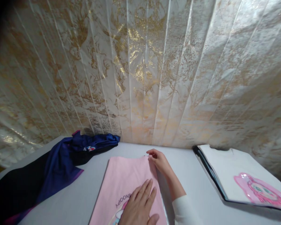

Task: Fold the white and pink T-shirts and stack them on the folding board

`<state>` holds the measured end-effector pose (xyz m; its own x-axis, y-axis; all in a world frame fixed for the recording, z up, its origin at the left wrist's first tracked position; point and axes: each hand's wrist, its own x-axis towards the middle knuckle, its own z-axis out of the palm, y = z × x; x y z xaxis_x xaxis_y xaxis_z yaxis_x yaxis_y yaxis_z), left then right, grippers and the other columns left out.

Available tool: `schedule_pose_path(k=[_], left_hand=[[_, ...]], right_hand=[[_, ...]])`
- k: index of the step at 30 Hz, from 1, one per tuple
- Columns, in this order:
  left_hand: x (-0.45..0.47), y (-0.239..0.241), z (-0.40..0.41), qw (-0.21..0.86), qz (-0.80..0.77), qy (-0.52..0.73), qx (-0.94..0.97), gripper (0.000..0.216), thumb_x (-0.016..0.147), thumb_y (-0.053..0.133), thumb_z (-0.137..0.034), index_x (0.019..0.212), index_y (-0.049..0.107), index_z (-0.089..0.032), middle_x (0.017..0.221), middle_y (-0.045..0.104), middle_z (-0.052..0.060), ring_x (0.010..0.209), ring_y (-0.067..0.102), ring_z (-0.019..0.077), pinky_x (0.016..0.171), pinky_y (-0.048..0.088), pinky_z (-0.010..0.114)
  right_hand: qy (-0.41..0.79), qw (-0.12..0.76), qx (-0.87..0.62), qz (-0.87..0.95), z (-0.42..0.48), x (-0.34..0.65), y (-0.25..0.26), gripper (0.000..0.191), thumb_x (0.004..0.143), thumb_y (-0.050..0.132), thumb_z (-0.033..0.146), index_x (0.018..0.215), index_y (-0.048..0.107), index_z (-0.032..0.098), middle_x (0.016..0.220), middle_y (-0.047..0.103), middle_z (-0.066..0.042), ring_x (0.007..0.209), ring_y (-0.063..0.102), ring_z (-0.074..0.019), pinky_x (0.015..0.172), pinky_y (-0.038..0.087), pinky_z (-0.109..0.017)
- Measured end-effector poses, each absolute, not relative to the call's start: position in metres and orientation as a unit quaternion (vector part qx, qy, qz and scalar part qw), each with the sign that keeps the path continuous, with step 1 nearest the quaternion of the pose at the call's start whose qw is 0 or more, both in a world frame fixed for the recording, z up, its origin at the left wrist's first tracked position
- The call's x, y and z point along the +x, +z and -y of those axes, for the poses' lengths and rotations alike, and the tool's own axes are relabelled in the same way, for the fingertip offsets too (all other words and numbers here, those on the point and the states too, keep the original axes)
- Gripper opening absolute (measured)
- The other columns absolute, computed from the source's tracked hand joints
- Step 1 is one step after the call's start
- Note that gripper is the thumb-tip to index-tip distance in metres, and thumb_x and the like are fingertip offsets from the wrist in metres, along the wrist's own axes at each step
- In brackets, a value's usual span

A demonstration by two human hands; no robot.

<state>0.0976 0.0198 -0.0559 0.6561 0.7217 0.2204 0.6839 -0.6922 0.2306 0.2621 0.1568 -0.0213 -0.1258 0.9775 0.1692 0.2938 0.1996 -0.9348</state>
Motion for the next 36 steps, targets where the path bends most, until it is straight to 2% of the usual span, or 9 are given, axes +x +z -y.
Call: schedule_pose_path(k=[4,9,17,24,27,31,36], left_hand=[[0.096,-0.043,-0.015,0.067,-0.400,0.153,0.901,0.062,0.095,0.047,-0.042,0.148,0.034,-0.013,0.155,0.021,0.013,0.142,0.029,0.0307,0.111,0.034,0.045],[0.095,-0.033,-0.011,0.146,-0.415,0.119,0.890,0.066,0.095,0.044,-0.050,0.150,0.031,-0.014,0.156,0.017,0.011,0.143,0.024,0.0307,0.114,0.032,0.048],[0.094,-0.032,-0.013,0.142,-0.423,0.120,0.887,0.064,0.094,0.045,-0.042,0.150,0.030,-0.014,0.156,0.016,0.009,0.144,0.022,0.0292,0.116,0.029,0.046],[0.086,-0.031,-0.013,0.165,-0.432,0.112,0.880,0.068,0.094,0.047,-0.040,0.153,0.021,-0.019,0.159,0.004,0.007,0.146,0.012,0.0297,0.117,0.022,0.049],[0.085,-0.028,-0.012,0.163,-0.443,0.114,0.874,0.069,0.094,0.047,-0.041,0.153,0.020,-0.020,0.159,0.004,0.006,0.147,0.011,0.0305,0.118,0.021,0.049],[0.086,-0.019,-0.010,0.180,-0.455,0.102,0.866,0.070,0.094,0.042,-0.046,0.153,0.021,-0.014,0.159,0.007,0.006,0.147,0.010,0.0285,0.119,0.018,0.047],[0.082,-0.004,0.000,0.221,-0.461,0.065,0.857,0.069,0.092,0.042,-0.043,0.152,0.025,-0.014,0.159,0.011,0.007,0.147,0.014,0.0291,0.117,0.021,0.049]], right_hand=[[0.387,0.455,-0.485,0.639,-0.156,0.257,-0.021,0.031,0.067,0.064,0.033,0.093,0.070,0.018,0.084,0.070,-0.004,0.076,0.062,-0.0188,0.074,0.047,-0.030],[0.378,0.474,-0.468,0.643,-0.153,0.252,-0.017,0.027,0.070,0.060,0.029,0.093,0.067,0.018,0.094,0.072,-0.007,0.090,0.065,-0.0220,0.086,0.047,-0.034],[0.344,0.456,-0.465,0.676,-0.163,0.244,-0.012,0.019,0.069,0.053,0.026,0.080,0.067,0.019,0.082,0.070,-0.005,0.082,0.063,-0.0206,0.080,0.048,-0.033],[0.286,0.452,-0.526,0.661,-0.175,0.240,-0.028,0.019,0.067,0.052,0.024,0.078,0.066,0.019,0.081,0.069,-0.006,0.078,0.061,-0.0200,0.079,0.047,-0.035],[0.268,0.456,-0.536,0.658,-0.174,0.238,-0.027,0.020,0.069,0.054,0.026,0.084,0.066,0.019,0.089,0.068,-0.007,0.084,0.061,-0.0205,0.083,0.048,-0.035],[0.258,0.459,-0.543,0.655,-0.145,0.252,-0.021,0.031,0.077,0.052,0.033,0.104,0.063,0.020,0.112,0.065,-0.011,0.106,0.059,-0.0231,0.088,0.049,-0.035],[0.267,0.430,-0.568,0.649,-0.047,0.283,-0.021,0.031,0.084,0.048,0.034,0.110,0.061,0.022,0.113,0.067,-0.012,0.107,0.062,-0.0249,0.089,0.050,-0.037]])
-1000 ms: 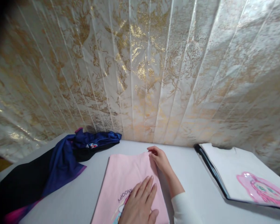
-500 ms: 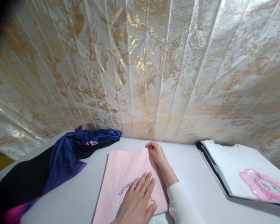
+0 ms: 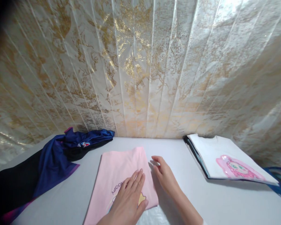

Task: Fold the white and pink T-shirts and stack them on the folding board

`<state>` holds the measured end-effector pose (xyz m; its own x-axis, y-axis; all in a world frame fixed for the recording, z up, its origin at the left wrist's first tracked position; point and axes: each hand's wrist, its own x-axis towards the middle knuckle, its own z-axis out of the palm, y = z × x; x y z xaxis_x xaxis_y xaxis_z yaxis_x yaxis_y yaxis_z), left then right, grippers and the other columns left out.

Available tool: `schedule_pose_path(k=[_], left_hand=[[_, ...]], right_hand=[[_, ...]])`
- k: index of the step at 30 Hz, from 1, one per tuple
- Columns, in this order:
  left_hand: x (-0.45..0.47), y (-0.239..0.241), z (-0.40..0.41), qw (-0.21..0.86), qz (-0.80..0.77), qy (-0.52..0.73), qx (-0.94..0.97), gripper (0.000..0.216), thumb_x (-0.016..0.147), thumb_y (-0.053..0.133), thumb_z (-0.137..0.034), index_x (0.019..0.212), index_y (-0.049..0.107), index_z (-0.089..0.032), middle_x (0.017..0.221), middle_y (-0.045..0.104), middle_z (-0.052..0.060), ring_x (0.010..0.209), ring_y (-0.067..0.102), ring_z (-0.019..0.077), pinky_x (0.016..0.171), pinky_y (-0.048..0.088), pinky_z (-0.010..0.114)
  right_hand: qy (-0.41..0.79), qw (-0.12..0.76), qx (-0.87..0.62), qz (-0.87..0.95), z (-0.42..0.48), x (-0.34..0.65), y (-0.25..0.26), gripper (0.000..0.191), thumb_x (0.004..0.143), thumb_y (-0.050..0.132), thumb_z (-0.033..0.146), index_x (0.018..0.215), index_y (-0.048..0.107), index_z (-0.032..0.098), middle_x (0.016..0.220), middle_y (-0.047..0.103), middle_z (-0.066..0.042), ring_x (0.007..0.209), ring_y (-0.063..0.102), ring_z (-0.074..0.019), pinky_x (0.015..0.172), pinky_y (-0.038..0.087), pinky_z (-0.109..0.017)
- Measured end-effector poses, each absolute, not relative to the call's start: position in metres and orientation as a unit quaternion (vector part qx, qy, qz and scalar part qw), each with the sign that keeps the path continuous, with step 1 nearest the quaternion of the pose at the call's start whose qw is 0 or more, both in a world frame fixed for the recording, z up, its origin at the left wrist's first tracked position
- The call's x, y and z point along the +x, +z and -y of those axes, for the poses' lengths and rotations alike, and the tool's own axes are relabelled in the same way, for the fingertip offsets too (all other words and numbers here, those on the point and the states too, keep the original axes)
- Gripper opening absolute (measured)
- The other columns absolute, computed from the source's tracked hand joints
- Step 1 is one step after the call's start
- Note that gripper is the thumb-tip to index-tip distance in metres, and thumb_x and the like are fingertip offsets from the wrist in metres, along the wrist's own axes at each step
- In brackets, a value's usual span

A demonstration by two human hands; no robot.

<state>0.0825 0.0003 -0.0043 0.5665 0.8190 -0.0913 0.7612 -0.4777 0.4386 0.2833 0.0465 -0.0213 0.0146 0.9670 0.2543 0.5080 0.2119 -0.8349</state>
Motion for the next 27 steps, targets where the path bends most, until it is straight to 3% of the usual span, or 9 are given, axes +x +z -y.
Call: schedule_pose_path(k=[4,8,12,17,27], left_hand=[[0.085,0.013,-0.021,0.169,-0.495,0.068,0.849,0.066,0.087,0.046,-0.030,0.149,0.032,-0.014,0.159,0.019,0.009,0.144,0.023,0.0311,0.113,0.027,0.049],[0.101,0.025,-0.080,0.060,-0.520,0.127,0.843,0.056,0.088,0.046,-0.018,0.143,0.040,-0.010,0.151,0.038,0.015,0.137,0.034,0.0297,0.111,0.028,0.043],[0.114,0.016,-0.129,0.036,-0.540,0.152,0.827,0.033,0.092,0.046,-0.021,0.123,0.056,-0.012,0.122,0.061,0.016,0.116,0.050,0.0301,0.101,0.034,0.044],[0.113,-0.007,-0.140,0.028,-0.539,0.191,0.820,0.013,0.096,0.048,-0.026,0.098,0.059,-0.021,0.108,0.061,0.005,0.106,0.051,0.0232,0.096,0.033,0.038],[0.111,-0.015,-0.141,0.064,-0.526,0.246,0.811,0.010,0.097,0.046,-0.022,0.089,0.054,-0.022,0.103,0.062,0.003,0.100,0.052,0.0212,0.094,0.032,0.036]], right_hand=[[0.311,0.373,-0.588,0.647,0.031,0.289,-0.025,0.035,0.086,0.049,0.033,0.118,0.056,0.023,0.110,0.066,-0.010,0.102,0.063,-0.0235,0.091,0.049,-0.037],[0.348,0.381,-0.570,0.640,0.056,0.281,-0.025,0.032,0.085,0.050,0.032,0.114,0.059,0.022,0.107,0.065,-0.010,0.100,0.062,-0.0235,0.090,0.049,-0.037],[0.346,0.399,-0.554,0.644,0.052,0.278,-0.024,0.030,0.081,0.053,0.028,0.109,0.063,0.023,0.104,0.065,-0.009,0.095,0.062,-0.0233,0.085,0.050,-0.035],[0.353,0.381,-0.548,0.656,0.052,0.281,-0.024,0.030,0.080,0.054,0.026,0.108,0.064,0.023,0.096,0.065,-0.007,0.087,0.060,-0.0214,0.079,0.049,-0.034],[0.352,0.391,-0.506,0.683,0.055,0.282,-0.019,0.033,0.083,0.054,0.023,0.115,0.062,0.026,0.100,0.061,-0.007,0.094,0.057,-0.0223,0.086,0.047,-0.036]])
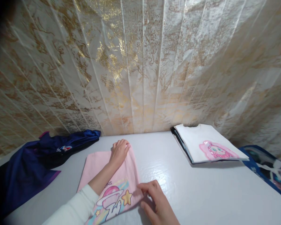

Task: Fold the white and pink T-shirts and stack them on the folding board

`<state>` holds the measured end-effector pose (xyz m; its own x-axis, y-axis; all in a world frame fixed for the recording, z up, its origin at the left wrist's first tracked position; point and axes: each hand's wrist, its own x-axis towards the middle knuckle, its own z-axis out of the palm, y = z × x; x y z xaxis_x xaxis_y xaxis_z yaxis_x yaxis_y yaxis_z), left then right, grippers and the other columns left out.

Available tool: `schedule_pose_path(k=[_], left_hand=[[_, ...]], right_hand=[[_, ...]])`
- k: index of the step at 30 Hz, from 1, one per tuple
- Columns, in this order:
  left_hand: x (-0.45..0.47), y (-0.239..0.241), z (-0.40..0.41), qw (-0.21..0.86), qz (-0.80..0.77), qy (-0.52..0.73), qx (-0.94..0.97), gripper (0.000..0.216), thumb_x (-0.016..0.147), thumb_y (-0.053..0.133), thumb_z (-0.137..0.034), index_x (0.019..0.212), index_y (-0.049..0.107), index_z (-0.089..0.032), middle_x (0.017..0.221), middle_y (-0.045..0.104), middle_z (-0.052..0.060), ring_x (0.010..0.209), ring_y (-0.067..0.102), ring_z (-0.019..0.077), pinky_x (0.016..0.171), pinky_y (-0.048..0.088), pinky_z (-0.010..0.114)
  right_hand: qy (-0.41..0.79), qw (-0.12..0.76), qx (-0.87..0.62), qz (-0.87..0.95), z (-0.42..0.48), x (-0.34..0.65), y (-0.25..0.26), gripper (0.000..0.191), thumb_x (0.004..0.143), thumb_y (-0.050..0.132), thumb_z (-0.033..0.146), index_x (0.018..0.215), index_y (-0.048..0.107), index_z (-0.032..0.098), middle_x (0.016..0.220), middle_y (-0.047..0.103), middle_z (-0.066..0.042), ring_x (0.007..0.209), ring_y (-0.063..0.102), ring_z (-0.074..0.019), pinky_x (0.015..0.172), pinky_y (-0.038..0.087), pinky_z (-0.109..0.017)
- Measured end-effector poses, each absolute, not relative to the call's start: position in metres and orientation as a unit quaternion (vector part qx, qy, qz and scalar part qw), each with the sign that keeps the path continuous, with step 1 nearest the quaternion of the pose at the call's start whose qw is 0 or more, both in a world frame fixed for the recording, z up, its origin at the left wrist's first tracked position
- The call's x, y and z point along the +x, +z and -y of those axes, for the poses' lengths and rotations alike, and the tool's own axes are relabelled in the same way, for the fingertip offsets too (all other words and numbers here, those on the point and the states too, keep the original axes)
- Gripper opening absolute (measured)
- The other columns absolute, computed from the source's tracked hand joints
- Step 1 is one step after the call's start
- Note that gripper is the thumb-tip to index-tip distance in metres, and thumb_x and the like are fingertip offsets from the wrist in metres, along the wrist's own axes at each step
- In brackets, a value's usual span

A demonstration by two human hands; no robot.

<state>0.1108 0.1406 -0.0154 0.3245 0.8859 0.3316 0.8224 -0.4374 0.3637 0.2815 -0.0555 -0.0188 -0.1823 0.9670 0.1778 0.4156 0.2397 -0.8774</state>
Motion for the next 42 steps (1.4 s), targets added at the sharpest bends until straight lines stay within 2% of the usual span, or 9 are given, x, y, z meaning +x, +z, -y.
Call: schedule_pose_path(k=[4,8,15,17,22,29,33,36,42], left_hand=[[0.110,-0.014,-0.139,0.092,-0.512,0.285,0.805,0.012,0.097,0.045,-0.021,0.087,0.053,-0.022,0.100,0.062,0.003,0.100,0.053,0.0216,0.094,0.033,0.037],[0.105,-0.011,-0.137,0.130,-0.492,0.344,0.789,0.015,0.100,0.038,-0.028,0.096,0.051,-0.023,0.101,0.061,0.004,0.103,0.053,0.0219,0.096,0.034,0.036],[0.098,0.001,-0.130,0.245,-0.411,0.401,0.781,0.019,0.098,0.041,-0.037,0.092,0.052,-0.023,0.086,0.063,0.000,0.081,0.060,0.0182,0.075,0.044,0.027],[0.095,0.010,-0.126,0.270,-0.390,0.421,0.773,0.019,0.096,0.043,-0.038,0.090,0.052,-0.022,0.082,0.062,-0.001,0.075,0.060,0.0160,0.071,0.044,0.025],[0.079,0.044,-0.109,0.295,-0.373,0.488,0.732,0.021,0.094,0.048,-0.041,0.089,0.053,-0.021,0.077,0.057,-0.003,0.067,0.054,0.0123,0.061,0.040,0.020],[0.065,0.077,-0.092,0.340,-0.331,0.524,0.707,0.022,0.089,0.058,-0.039,0.082,0.056,-0.019,0.068,0.051,-0.006,0.056,0.043,0.0087,0.052,0.034,0.018],[0.068,0.073,-0.100,0.289,-0.371,0.487,0.736,0.024,0.091,0.053,-0.043,0.085,0.056,-0.019,0.070,0.055,-0.004,0.059,0.050,0.0108,0.055,0.038,0.019],[0.076,0.063,-0.116,0.208,-0.420,0.419,0.778,0.022,0.093,0.049,-0.041,0.090,0.058,-0.021,0.079,0.064,-0.002,0.073,0.060,0.0144,0.068,0.043,0.022],[0.104,0.022,-0.146,0.150,-0.457,0.300,0.824,0.008,0.088,0.060,-0.027,0.082,0.063,-0.023,0.083,0.070,0.000,0.082,0.064,0.0199,0.079,0.041,0.029]], right_hand=[[0.371,0.409,-0.454,0.699,0.054,0.279,-0.018,0.041,0.083,0.048,0.015,0.120,0.060,0.027,0.100,0.059,-0.006,0.098,0.058,-0.0206,0.088,0.046,-0.034],[0.384,0.389,-0.479,0.687,0.052,0.276,-0.021,0.050,0.080,0.047,0.011,0.128,0.053,0.027,0.104,0.059,-0.006,0.099,0.058,-0.0200,0.088,0.046,-0.034],[0.358,0.373,-0.528,0.674,0.052,0.278,-0.029,0.056,0.079,0.044,0.006,0.132,0.045,0.025,0.103,0.058,-0.005,0.098,0.057,-0.0195,0.086,0.044,-0.033],[0.353,0.365,-0.528,0.681,0.051,0.278,-0.026,0.052,0.078,0.044,0.005,0.127,0.048,0.024,0.102,0.057,-0.005,0.097,0.055,-0.0196,0.086,0.044,-0.033],[0.342,0.315,-0.501,0.730,0.047,0.276,-0.010,0.019,0.077,0.050,0.005,0.083,0.058,0.021,0.096,0.058,-0.004,0.096,0.050,-0.0207,0.087,0.042,-0.034],[0.389,0.331,-0.470,0.720,0.048,0.285,0.000,0.009,0.086,0.057,0.018,0.080,0.062,0.022,0.097,0.062,-0.003,0.099,0.052,-0.0201,0.087,0.042,-0.033],[0.368,0.344,-0.460,0.731,0.046,0.288,-0.007,0.017,0.090,0.057,0.025,0.073,0.056,0.022,0.095,0.062,-0.003,0.095,0.054,-0.0199,0.085,0.042,-0.032],[0.327,0.340,-0.461,0.752,0.045,0.285,-0.013,0.022,0.091,0.055,0.027,0.072,0.048,0.022,0.092,0.060,-0.004,0.091,0.053,-0.0200,0.081,0.043,-0.033],[0.242,0.316,-0.495,0.772,0.045,0.282,-0.016,0.021,0.091,0.051,0.022,0.074,0.041,0.022,0.093,0.057,-0.004,0.091,0.050,-0.0205,0.080,0.044,-0.035]])
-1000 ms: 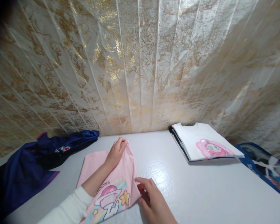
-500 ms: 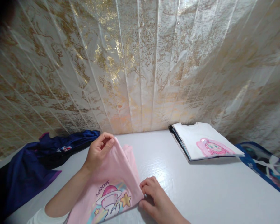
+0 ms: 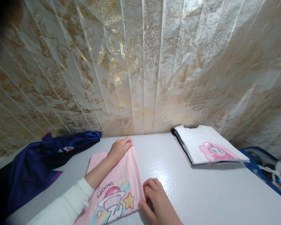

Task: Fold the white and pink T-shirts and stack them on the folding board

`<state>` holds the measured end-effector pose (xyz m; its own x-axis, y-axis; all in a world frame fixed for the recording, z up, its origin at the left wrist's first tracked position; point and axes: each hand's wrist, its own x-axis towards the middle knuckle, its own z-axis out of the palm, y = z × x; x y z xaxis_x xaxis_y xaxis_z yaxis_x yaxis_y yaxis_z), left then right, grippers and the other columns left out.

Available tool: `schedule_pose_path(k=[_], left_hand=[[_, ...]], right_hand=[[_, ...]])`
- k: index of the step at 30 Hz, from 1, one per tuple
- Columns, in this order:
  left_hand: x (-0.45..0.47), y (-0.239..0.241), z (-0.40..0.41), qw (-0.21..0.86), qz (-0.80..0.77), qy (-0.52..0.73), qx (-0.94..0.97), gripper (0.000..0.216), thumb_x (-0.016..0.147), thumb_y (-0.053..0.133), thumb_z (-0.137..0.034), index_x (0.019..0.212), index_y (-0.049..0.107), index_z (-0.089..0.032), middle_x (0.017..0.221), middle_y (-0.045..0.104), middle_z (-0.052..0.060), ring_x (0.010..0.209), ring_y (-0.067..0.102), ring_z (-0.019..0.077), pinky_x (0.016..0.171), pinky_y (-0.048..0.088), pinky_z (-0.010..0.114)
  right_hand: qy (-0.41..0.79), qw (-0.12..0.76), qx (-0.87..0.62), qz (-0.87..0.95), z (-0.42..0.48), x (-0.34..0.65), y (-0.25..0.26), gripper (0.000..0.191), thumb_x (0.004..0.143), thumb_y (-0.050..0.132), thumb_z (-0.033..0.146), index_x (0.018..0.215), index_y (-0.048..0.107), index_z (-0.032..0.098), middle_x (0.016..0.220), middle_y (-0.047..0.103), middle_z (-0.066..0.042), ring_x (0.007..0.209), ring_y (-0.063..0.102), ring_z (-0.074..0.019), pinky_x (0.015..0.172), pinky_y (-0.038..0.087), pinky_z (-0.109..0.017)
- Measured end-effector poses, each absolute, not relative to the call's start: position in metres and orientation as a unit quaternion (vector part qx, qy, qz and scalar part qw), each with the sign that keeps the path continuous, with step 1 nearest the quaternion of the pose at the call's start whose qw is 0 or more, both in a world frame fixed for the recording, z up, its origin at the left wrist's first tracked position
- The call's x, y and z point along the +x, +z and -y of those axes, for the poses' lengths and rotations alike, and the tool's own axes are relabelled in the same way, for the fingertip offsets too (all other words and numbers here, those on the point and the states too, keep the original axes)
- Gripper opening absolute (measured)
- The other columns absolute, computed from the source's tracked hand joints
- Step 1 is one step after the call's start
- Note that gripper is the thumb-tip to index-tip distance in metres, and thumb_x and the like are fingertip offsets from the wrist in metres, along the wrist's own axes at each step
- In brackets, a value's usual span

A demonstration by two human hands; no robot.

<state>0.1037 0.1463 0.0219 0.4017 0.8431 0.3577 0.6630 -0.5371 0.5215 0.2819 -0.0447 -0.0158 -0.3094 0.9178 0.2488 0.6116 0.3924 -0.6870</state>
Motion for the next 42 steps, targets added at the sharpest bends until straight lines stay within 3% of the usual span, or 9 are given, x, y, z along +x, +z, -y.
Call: schedule_pose_path(k=[8,19,24,28,31,34,42], left_hand=[[0.111,-0.002,-0.150,0.110,-0.497,0.231,0.829,0.008,0.093,0.058,-0.027,0.088,0.062,-0.024,0.092,0.070,0.001,0.090,0.062,0.0204,0.086,0.037,0.032],[0.127,-0.001,-0.161,0.124,-0.460,0.243,0.845,0.014,0.092,0.059,-0.028,0.082,0.067,-0.024,0.091,0.069,-0.002,0.094,0.058,0.0182,0.087,0.035,0.032],[0.121,0.000,-0.148,0.121,-0.465,0.243,0.843,0.016,0.095,0.054,-0.026,0.104,0.066,-0.029,0.110,0.066,-0.003,0.108,0.054,0.0166,0.093,0.035,0.030],[0.067,0.004,-0.130,0.081,-0.552,0.236,0.796,0.032,0.094,0.049,-0.015,0.123,0.055,-0.025,0.125,0.059,0.003,0.115,0.050,0.0194,0.095,0.035,0.032],[0.018,0.005,-0.115,0.040,-0.640,0.217,0.736,0.023,0.093,0.047,-0.015,0.115,0.056,-0.017,0.119,0.059,0.010,0.113,0.050,0.0261,0.092,0.036,0.038],[-0.006,0.006,-0.103,0.021,-0.682,0.185,0.707,0.011,0.095,0.049,-0.023,0.096,0.058,-0.017,0.103,0.063,0.010,0.103,0.055,0.0279,0.085,0.039,0.038],[0.005,0.012,-0.104,0.009,-0.695,0.144,0.705,0.011,0.096,0.047,-0.019,0.088,0.055,-0.020,0.097,0.066,0.008,0.100,0.060,0.0245,0.082,0.037,0.034]], right_hand=[[0.156,0.267,-0.553,0.774,0.042,0.289,-0.023,0.023,0.097,0.044,0.025,0.075,0.051,0.022,0.088,0.058,-0.003,0.085,0.053,-0.0195,0.078,0.046,-0.036],[0.059,0.245,-0.557,0.791,0.039,0.291,-0.039,0.015,0.090,0.052,0.023,0.074,0.052,0.022,0.086,0.057,-0.003,0.079,0.053,-0.0195,0.070,0.047,-0.034],[0.095,0.249,-0.566,0.780,0.039,0.294,-0.044,0.010,0.083,0.057,0.024,0.075,0.051,0.023,0.090,0.058,-0.005,0.082,0.053,-0.0224,0.072,0.047,-0.037],[0.148,0.283,-0.601,0.733,0.028,0.294,-0.037,0.030,0.093,0.046,0.039,0.068,0.051,0.023,0.082,0.058,-0.005,0.078,0.053,-0.0229,0.071,0.045,-0.038],[0.167,0.289,-0.638,0.694,-0.004,0.293,-0.027,0.044,0.094,0.041,0.050,0.060,0.051,0.023,0.075,0.059,-0.006,0.075,0.053,-0.0235,0.072,0.043,-0.038],[0.142,0.282,-0.669,0.673,-0.050,0.289,-0.019,0.048,0.093,0.043,0.050,0.054,0.052,0.023,0.069,0.059,-0.006,0.074,0.055,-0.0236,0.073,0.040,-0.037],[0.103,0.287,-0.688,0.658,-0.109,0.274,-0.023,0.033,0.086,0.048,0.036,0.058,0.057,0.021,0.070,0.063,-0.005,0.070,0.057,-0.0199,0.065,0.039,-0.029]])
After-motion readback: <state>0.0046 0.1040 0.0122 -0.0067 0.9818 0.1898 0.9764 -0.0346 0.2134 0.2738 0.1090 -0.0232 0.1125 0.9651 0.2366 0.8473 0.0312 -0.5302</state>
